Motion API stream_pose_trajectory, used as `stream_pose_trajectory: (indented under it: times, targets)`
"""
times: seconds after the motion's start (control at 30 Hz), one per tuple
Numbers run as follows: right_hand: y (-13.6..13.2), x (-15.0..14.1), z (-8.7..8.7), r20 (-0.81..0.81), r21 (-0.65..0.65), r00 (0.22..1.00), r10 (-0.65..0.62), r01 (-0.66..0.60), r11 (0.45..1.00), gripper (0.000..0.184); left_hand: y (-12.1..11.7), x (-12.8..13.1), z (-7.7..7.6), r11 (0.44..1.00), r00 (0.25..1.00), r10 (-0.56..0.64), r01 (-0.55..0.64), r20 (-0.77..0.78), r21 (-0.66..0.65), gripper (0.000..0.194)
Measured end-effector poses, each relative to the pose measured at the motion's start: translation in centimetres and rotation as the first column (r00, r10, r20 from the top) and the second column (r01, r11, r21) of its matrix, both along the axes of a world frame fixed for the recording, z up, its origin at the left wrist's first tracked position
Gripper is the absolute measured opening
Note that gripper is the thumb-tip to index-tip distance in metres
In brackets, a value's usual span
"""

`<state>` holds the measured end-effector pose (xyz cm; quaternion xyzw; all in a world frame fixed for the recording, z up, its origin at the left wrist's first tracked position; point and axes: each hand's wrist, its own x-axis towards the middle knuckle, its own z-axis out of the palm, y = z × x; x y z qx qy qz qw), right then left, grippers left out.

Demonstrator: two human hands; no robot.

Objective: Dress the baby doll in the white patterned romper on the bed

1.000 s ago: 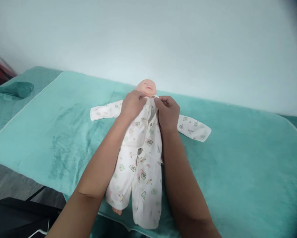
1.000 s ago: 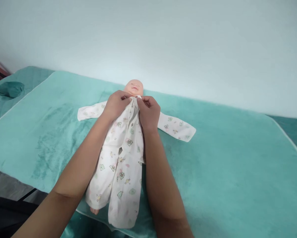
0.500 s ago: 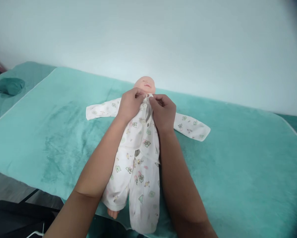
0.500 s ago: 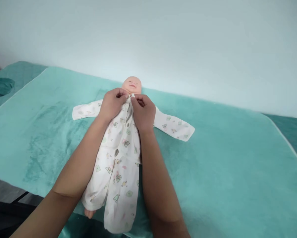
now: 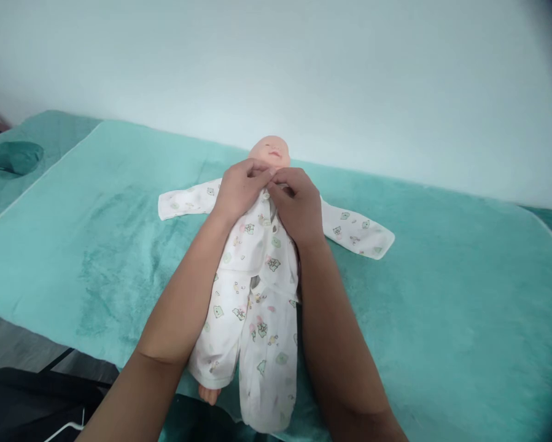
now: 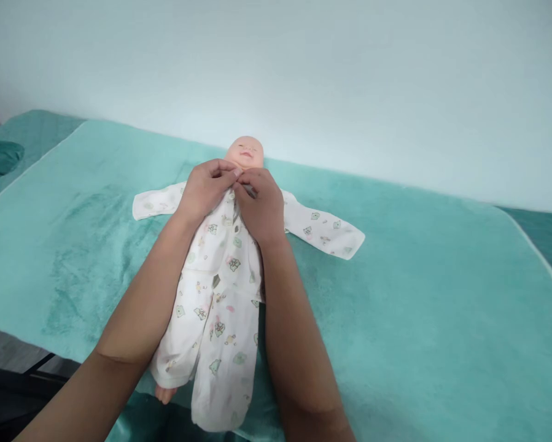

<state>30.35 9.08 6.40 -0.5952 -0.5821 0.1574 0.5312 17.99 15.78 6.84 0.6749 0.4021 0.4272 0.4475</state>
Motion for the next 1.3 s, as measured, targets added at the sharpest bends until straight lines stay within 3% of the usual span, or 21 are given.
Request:
stream_pose_trajectory:
  times: [0.2, 0.3, 0.43, 0.63, 0.8, 0.93, 1.1, 1.3]
  targets:
    - [0.1, 0.1, -0.1, -0.099, -0.060, 0.995, -0.015, 0.009, 0.998, 0.010, 0.3, 0.4, -0.5, 0.998, 0.998, 0.051, -0.050, 0.039, -0.029, 0.015]
    - [0.2, 0.2, -0.3, -0.168, -0.084, 0.984, -0.056, 0.042, 0.996, 0.015, 0.1, 0.3, -0.5, 0.994, 0.993, 0.113, -0.113, -0.030, 0.015, 0.019]
    - [0.2, 0.5, -0.8, -0.227, -0.120, 0.964, -0.140, 0.115, 0.986, 0.012, -0.2, 0.0, -0.6, 0.991, 0.993, 0.079, -0.068, -0.092, 0.119, 0.021]
    - [0.0, 0.1, -1.3, -0.086, -0.034, 0.989, -0.122, 0.120, 0.992, 0.023, -1.7, -0.6, -1.1, 0.961, 0.929, 0.121, -0.021, -0.349, 0.277, 0.031]
    - [-0.1, 0.1, -2.1, -0.012, 0.065, 0.994, -0.106, 0.106, 0.992, 0.024, -2.9, -1.5, -1.3, 0.935, 0.870, 0.148, 0.032, -0.470, 0.353, 0.045]
    - [0.1, 0.4, -2.5, -0.007, 0.067, 0.994, -0.110, 0.111, 0.992, 0.021, -3.1, -1.7, -1.3, 0.928, 0.824, 0.176, 0.044, -0.539, 0.370, 0.044]
    - [0.3, 0.4, -2.5, -0.008, 0.018, 0.992, -0.128, 0.128, 0.992, 0.018, -3.0, -1.5, -1.4, 0.939, 0.813, 0.181, 0.023, -0.554, 0.342, 0.041]
    - [0.3, 0.3, -2.5, -0.044, 0.031, 0.992, -0.121, 0.122, 0.992, 0.024, -2.9, -1.6, -1.4, 0.924, 0.871, 0.185, 0.003, -0.455, 0.381, 0.039]
